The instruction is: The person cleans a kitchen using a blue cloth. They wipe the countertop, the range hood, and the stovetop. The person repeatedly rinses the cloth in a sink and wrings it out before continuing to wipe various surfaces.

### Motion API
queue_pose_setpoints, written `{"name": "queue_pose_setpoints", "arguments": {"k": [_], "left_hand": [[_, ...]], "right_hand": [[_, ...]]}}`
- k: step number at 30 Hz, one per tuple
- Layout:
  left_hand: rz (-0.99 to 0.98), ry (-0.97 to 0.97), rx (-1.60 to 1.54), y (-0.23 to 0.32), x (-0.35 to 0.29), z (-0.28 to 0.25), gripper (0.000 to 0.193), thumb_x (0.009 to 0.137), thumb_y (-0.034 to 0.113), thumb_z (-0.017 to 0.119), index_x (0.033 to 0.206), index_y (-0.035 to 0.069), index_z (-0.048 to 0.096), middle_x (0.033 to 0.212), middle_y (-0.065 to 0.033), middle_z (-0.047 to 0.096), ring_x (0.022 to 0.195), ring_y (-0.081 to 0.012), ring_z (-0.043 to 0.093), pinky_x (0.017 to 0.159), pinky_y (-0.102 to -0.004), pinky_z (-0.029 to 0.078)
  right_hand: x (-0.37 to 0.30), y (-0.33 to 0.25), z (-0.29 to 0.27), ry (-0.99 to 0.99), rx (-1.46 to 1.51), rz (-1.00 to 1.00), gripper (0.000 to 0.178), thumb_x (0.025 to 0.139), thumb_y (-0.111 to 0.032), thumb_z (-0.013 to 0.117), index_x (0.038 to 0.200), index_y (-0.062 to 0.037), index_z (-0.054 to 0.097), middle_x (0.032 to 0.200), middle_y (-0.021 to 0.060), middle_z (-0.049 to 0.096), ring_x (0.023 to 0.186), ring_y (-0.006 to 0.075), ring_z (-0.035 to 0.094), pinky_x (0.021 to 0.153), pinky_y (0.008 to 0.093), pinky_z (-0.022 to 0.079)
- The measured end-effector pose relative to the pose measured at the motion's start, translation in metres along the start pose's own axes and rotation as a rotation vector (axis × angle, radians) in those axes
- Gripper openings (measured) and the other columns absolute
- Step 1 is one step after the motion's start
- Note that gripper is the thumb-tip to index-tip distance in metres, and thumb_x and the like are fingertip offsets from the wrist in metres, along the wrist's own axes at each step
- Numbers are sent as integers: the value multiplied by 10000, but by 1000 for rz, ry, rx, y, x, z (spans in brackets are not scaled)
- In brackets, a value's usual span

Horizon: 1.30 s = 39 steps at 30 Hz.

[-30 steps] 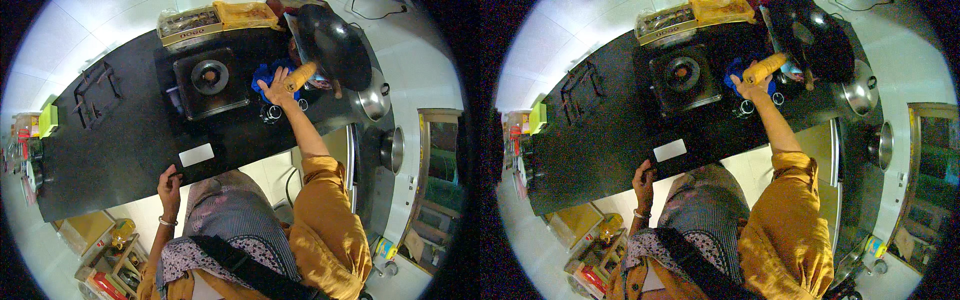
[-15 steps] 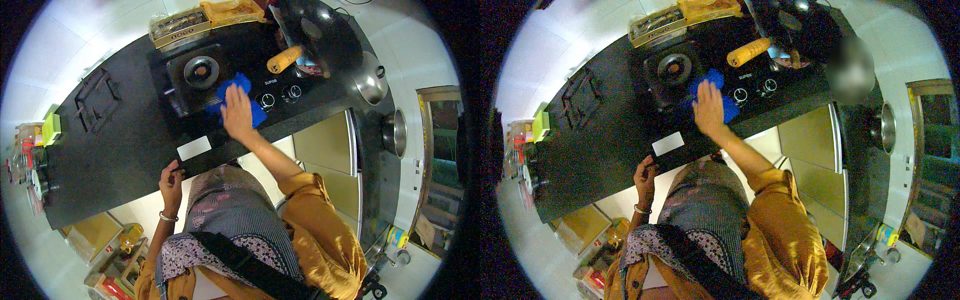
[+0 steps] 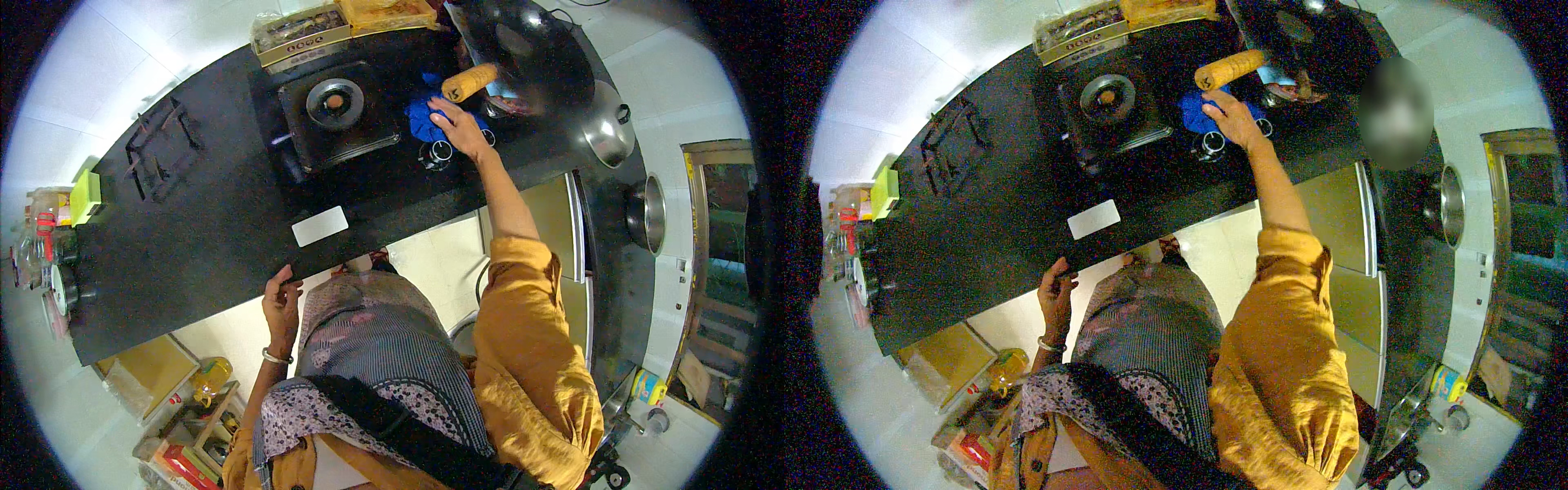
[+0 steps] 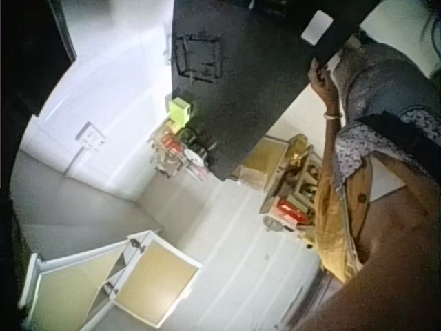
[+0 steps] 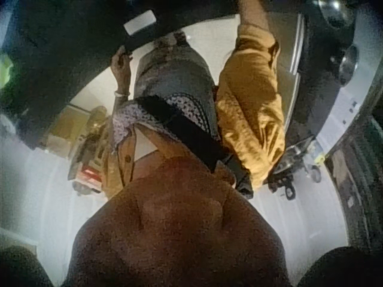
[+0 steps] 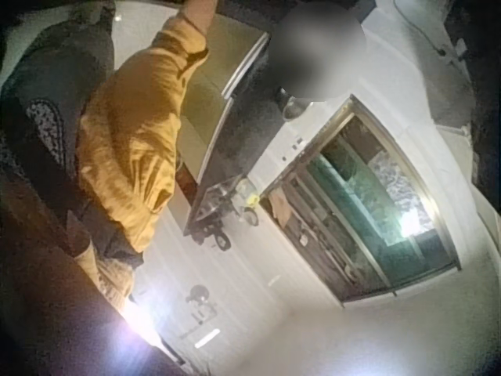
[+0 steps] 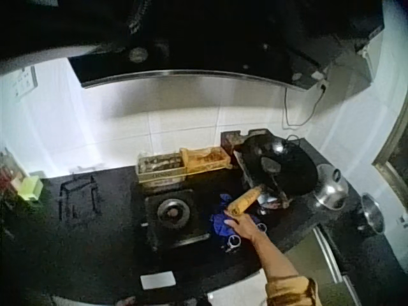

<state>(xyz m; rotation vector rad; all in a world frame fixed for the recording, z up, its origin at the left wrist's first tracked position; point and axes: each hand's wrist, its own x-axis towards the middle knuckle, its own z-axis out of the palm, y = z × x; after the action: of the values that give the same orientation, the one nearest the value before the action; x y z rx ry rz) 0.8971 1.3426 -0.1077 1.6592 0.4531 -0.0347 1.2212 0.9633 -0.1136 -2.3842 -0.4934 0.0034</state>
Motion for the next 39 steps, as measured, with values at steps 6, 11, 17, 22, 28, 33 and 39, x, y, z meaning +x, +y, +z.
{"name": "queue_pose_setpoints", "arguments": {"k": [6, 11, 17, 22, 28, 33, 39], "left_hand": [[22, -27, -5, 11, 4, 6, 324, 884, 35, 514, 1208, 33, 525, 1117, -99, 555, 941, -194, 595, 770, -298, 520], [37, 3, 9, 12, 5, 8, 309, 878, 6, 510, 1185, 33, 530, 1116, -96, 547, 925, -169, 604, 739, -265, 513], [-11, -13, 8, 7, 7, 9, 320, 873, -6, 511, 1188, 47, 529, 1086, -74, 543, 919, -165, 599, 742, -266, 512], [10, -50, 11, 7, 9, 20, 314, 874, -3, 508, 1184, 41, 529, 1068, -74, 531, 922, -170, 599, 743, -267, 511], [33, -70, 5, 15, 23, 39, 284, 863, -27, 502, 1138, 21, 555, 1076, -86, 551, 888, -169, 611, 761, -276, 513], [64, -22, 53, 22, 31, 44, 260, 862, -44, 492, 1110, 0, 558, 1123, -93, 574, 870, -145, 603, 770, -271, 514], [74, -26, 89, 26, 27, 45, 257, 873, -26, 493, 1122, 0, 553, 1075, -75, 555, 897, -153, 598, 788, -277, 507]], "right_hand": [[-70, -33, 34, 423, -236, 89, 381, 935, -289, 421, 1114, 29, 530, 1158, 207, 534, 1106, 367, 464, 955, 420, 359], [-138, -31, 29, 467, -442, 32, 396, 847, -229, 567, 1149, 19, 499, 1148, 223, 529, 1081, 395, 475, 929, 448, 374], [-123, 83, -27, 818, -419, 398, 332, 868, -215, 570, 1102, 21, 556, 1065, 216, 577, 1003, 366, 527, 898, 390, 401], [-67, 43, -65, 293, 330, 351, 326, 917, -286, 496, 1107, -46, 609, 1154, 117, 595, 1076, 309, 529, 950, 329, 376], [-68, 84, -68, 244, -209, 18, 275, 862, -318, 561, 1035, -124, 650, 1173, 63, 592, 1127, 289, 506, 992, 392, 362], [-90, 150, -117, 469, -438, 93, 329, 842, -362, 569, 1057, -118, 619, 1089, 97, 610, 1026, 301, 549, 892, 404, 433], [-74, 283, -128, 671, -956, 644, 428, 855, -461, 490, 1174, -190, 579, 1131, 130, 594, 1005, 366, 534, 825, 493, 438]]}}
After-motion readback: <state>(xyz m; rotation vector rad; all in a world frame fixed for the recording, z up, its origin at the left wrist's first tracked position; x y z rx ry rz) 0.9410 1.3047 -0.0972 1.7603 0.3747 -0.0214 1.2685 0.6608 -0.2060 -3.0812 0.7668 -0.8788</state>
